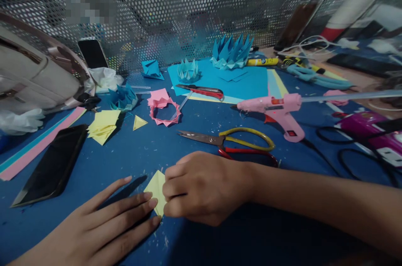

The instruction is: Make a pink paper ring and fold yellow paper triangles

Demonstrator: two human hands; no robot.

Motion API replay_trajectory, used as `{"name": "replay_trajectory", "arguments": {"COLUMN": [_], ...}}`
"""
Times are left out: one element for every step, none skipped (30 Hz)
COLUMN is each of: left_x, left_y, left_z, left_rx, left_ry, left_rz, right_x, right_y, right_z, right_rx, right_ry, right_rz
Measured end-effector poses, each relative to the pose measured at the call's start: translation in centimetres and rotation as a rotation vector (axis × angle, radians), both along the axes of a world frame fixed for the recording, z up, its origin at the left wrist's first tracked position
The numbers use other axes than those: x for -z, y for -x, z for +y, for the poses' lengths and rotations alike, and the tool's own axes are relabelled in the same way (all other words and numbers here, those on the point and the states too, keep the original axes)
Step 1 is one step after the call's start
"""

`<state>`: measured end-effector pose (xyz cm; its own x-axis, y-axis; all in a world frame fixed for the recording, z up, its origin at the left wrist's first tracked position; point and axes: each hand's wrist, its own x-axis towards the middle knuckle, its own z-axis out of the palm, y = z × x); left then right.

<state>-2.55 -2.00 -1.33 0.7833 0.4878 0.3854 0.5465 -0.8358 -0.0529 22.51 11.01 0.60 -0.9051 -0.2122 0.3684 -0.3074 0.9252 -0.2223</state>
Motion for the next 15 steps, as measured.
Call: {"name": "replay_trajectory", "arguments": {"left_x": [0.01, 0.04, 0.08, 0.13, 0.19, 0.26, 0.32, 0.38, 0.43, 0.47, 0.49, 0.52, 0.54, 0.56, 0.59], "left_y": [-0.03, -0.07, -0.12, -0.17, -0.22, -0.27, -0.33, -0.38, -0.42, -0.47, -0.52, -0.56, -0.6, -0.64, -0.67], "left_z": [-0.03, -0.06, -0.09, -0.12, -0.15, -0.18, -0.21, -0.24, -0.26, -0.28, -0.28, -0.29, -0.28, -0.27, -0.26], "left_rx": [-0.002, -0.004, -0.003, -0.006, -0.011, -0.019, -0.027, -0.034, -0.038, -0.041, -0.044, -0.046, -0.049, -0.051, -0.052], "left_ry": [0.002, 0.004, 0.005, 0.006, 0.005, 0.007, 0.01, 0.013, 0.017, 0.019, 0.02, 0.018, 0.015, 0.016, 0.017], "left_rz": [-0.005, -0.007, -0.006, -0.005, -0.009, -0.016, -0.025, -0.032, -0.038, -0.047, -0.055, -0.064, -0.074, -0.078, -0.077], "right_x": [-0.01, -0.01, -0.02, -0.02, -0.02, -0.02, -0.03, -0.03, -0.03, -0.04, -0.04, -0.04, -0.03, -0.02, -0.01], "right_y": [0.0, -0.01, -0.01, -0.01, 0.0, 0.0, 0.0, 0.0, 0.0, 0.0, 0.0, 0.01, 0.01, 0.02, 0.03], "right_z": [0.01, 0.02, 0.02, 0.01, 0.0, -0.02, -0.05, -0.08, -0.11, -0.12, -0.11, -0.09, -0.06, -0.02, 0.02], "right_rx": [-0.002, -0.004, -0.005, -0.005, -0.004, -0.004, -0.002, 0.001, 0.005, 0.01, 0.013, 0.013, 0.009, 0.003, -0.003], "right_ry": [-0.003, -0.004, -0.005, -0.005, -0.005, -0.005, -0.005, -0.006, -0.008, -0.01, -0.013, -0.015, -0.015, -0.015, -0.015], "right_rz": [0.002, 0.004, 0.004, 0.003, 0.002, 0.002, 0.003, 0.004, 0.004, 0.005, 0.005, 0.005, 0.005, 0.005, 0.004]}}
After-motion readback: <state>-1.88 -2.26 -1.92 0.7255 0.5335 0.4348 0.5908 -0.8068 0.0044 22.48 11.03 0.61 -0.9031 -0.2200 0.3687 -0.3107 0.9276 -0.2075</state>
